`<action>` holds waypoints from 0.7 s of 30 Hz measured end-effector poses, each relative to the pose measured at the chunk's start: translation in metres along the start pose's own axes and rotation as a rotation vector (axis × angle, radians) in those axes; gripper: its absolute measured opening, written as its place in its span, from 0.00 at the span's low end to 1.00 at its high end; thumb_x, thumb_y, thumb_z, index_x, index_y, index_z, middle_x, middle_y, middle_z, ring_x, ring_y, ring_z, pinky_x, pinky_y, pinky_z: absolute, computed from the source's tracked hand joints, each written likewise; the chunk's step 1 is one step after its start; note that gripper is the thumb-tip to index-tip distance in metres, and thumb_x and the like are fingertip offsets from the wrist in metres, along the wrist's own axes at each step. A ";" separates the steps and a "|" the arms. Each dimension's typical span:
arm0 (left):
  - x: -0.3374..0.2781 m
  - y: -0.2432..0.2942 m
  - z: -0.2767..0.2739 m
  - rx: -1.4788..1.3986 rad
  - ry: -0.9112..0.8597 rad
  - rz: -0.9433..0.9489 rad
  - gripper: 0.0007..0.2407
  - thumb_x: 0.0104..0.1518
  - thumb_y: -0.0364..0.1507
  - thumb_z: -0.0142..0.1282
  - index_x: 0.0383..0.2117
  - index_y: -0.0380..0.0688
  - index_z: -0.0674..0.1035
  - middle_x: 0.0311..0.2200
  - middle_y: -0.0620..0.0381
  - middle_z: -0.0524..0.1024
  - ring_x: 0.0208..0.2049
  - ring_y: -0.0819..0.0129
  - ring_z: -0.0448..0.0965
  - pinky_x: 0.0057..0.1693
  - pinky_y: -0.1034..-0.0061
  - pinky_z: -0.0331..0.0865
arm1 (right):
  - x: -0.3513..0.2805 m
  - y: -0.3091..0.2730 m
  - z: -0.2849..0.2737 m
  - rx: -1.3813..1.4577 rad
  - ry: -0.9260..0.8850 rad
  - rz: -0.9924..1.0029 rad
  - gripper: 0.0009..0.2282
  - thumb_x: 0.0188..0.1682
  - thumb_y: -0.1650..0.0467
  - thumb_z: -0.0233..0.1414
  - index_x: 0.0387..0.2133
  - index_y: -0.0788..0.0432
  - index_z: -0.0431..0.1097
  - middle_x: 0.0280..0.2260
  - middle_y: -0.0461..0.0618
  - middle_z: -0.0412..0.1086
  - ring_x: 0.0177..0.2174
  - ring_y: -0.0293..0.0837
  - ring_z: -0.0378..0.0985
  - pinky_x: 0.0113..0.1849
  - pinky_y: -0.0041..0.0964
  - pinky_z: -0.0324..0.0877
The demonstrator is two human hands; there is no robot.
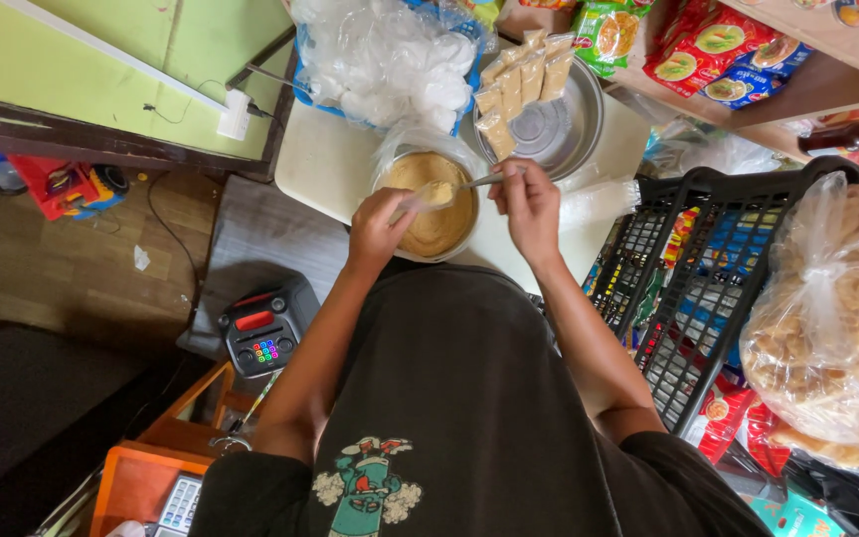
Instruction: Scooping a powdered food substance from a container into small plastic bags.
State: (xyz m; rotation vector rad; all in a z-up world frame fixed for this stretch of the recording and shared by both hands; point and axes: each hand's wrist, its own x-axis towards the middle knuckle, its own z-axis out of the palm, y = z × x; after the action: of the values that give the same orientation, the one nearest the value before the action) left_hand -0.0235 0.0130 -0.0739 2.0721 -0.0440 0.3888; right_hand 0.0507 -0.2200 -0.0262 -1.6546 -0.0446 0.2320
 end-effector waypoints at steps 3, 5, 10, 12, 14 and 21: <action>-0.003 -0.007 0.010 -0.098 -0.004 -0.066 0.14 0.53 0.22 0.68 0.43 0.36 0.77 0.40 0.46 0.79 0.42 0.50 0.82 0.47 0.66 0.74 | -0.011 -0.021 0.020 -0.187 -0.145 -0.128 0.08 0.61 0.71 0.47 0.43 0.65 0.72 0.28 0.48 0.74 0.24 0.33 0.69 0.28 0.29 0.67; -0.005 -0.016 0.016 -0.143 -0.001 -0.072 0.15 0.52 0.22 0.67 0.45 0.35 0.77 0.41 0.46 0.79 0.44 0.50 0.82 0.49 0.67 0.74 | -0.014 -0.044 0.027 -0.325 -0.227 -0.329 0.08 0.61 0.72 0.48 0.43 0.65 0.73 0.31 0.52 0.75 0.29 0.37 0.73 0.33 0.31 0.70; -0.008 -0.019 0.018 -0.178 0.011 -0.116 0.16 0.51 0.22 0.67 0.46 0.36 0.76 0.42 0.46 0.79 0.45 0.52 0.82 0.51 0.68 0.74 | -0.015 -0.041 0.020 -0.437 -0.286 -0.493 0.06 0.59 0.75 0.50 0.43 0.67 0.73 0.34 0.56 0.75 0.33 0.44 0.79 0.36 0.35 0.73; -0.012 -0.025 0.020 -0.148 0.031 -0.096 0.16 0.50 0.22 0.68 0.44 0.36 0.76 0.42 0.47 0.79 0.45 0.51 0.81 0.51 0.67 0.74 | -0.013 -0.031 0.011 -0.366 -0.135 -0.404 0.06 0.61 0.73 0.48 0.42 0.65 0.72 0.31 0.52 0.75 0.29 0.39 0.76 0.33 0.32 0.71; -0.013 -0.024 0.017 -0.154 0.038 -0.103 0.16 0.51 0.21 0.66 0.45 0.36 0.76 0.42 0.47 0.79 0.45 0.51 0.81 0.51 0.68 0.74 | -0.005 0.002 0.000 -0.180 -0.009 -0.296 0.07 0.62 0.72 0.47 0.41 0.64 0.71 0.30 0.50 0.74 0.27 0.36 0.72 0.31 0.30 0.67; -0.012 -0.011 0.008 -0.188 0.045 -0.180 0.14 0.52 0.22 0.66 0.44 0.36 0.77 0.41 0.46 0.78 0.42 0.54 0.82 0.46 0.72 0.76 | 0.031 0.069 -0.002 0.040 0.125 0.010 0.11 0.62 0.67 0.44 0.42 0.62 0.71 0.27 0.45 0.71 0.23 0.32 0.64 0.25 0.27 0.59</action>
State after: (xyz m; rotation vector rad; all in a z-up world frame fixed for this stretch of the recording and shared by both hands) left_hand -0.0312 0.0106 -0.0903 1.8642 0.1281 0.3084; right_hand 0.0732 -0.2234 -0.0986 -1.6261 0.0621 0.1358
